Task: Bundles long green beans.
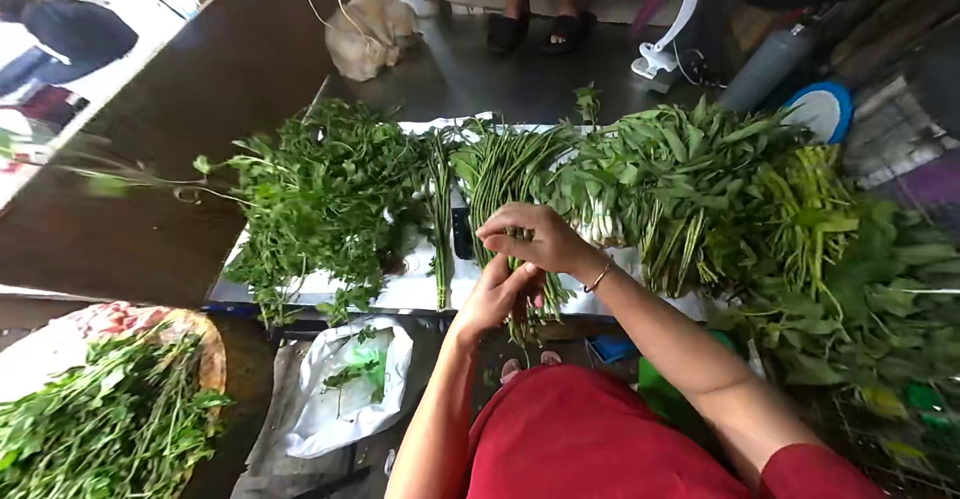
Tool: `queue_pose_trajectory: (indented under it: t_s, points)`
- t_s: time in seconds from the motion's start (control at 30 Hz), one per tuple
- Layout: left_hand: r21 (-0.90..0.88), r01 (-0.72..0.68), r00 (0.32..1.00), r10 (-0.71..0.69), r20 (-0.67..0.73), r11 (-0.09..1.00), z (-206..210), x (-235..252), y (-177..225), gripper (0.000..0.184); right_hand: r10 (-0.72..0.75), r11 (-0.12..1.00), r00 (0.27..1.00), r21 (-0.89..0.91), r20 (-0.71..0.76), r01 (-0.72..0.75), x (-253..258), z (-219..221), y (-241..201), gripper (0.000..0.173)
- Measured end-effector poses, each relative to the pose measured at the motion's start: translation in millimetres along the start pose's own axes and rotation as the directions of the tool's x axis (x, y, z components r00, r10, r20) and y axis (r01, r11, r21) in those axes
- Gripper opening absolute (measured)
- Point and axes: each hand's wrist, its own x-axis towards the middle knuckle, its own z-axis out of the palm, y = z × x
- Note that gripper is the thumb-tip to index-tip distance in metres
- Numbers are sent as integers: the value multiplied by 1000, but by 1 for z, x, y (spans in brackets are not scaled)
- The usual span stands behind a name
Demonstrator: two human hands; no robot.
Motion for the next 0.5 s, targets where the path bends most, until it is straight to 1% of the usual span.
queue_pose_trajectory:
  t_s: [0.03,0.1,0.17,0.2,0.23,0.27,0.3,0.33,0.37,0.4,0.43,0.47,0.5]
  points:
    - [28,12,1000,-11,-19,1000,-1,0,1,18,-30,999,999,-28,-26,30,0,1,3,25]
    - [83,41,997,-35,-66,996,-2,1,1,14,-99,992,993,-88,-59,94,3,3,16,31]
    - [92,38,995,-29,-99,995,-6,1,1,13,-104,993,994,-54,-24,103,1,-6,22,41]
    - [88,30,993,-19,-118,996,-10,-1,3,11,-72,997,997,-16,3,72,-4,-16,22,47]
    - [75,6,988,6,-153,997,-14,-3,9,10,-22,1000,999,22,24,22,-9,-29,21,50]
    - [54,-26,978,37,-206,998,-19,-7,17,10,45,998,998,47,32,-46,-16,-43,24,46]
    - [42,-62,965,71,-252,997,-25,-12,25,15,140,990,990,27,20,-141,-30,-55,32,41]
    - [46,-107,953,116,-281,993,-31,-17,35,23,238,970,971,-57,-2,-238,-51,-64,47,34]
    - [60,-142,939,153,-308,988,-37,-23,45,30,337,925,942,-181,-15,-334,-77,-70,66,27]
    - [75,-175,928,190,-322,982,-42,-29,56,32,463,849,886,-280,-13,-448,-101,-71,83,20]
    - [89,-206,918,224,-328,975,-47,-33,68,29,603,749,797,-351,10,-562,-119,-68,100,18]
    - [98,-232,908,252,-335,968,-50,-37,79,24,711,649,703,-413,29,-639,-136,-62,121,18]
    - [105,-262,900,282,-332,959,-54,-40,88,18,776,570,630,-462,29,-680,-152,-55,139,18]
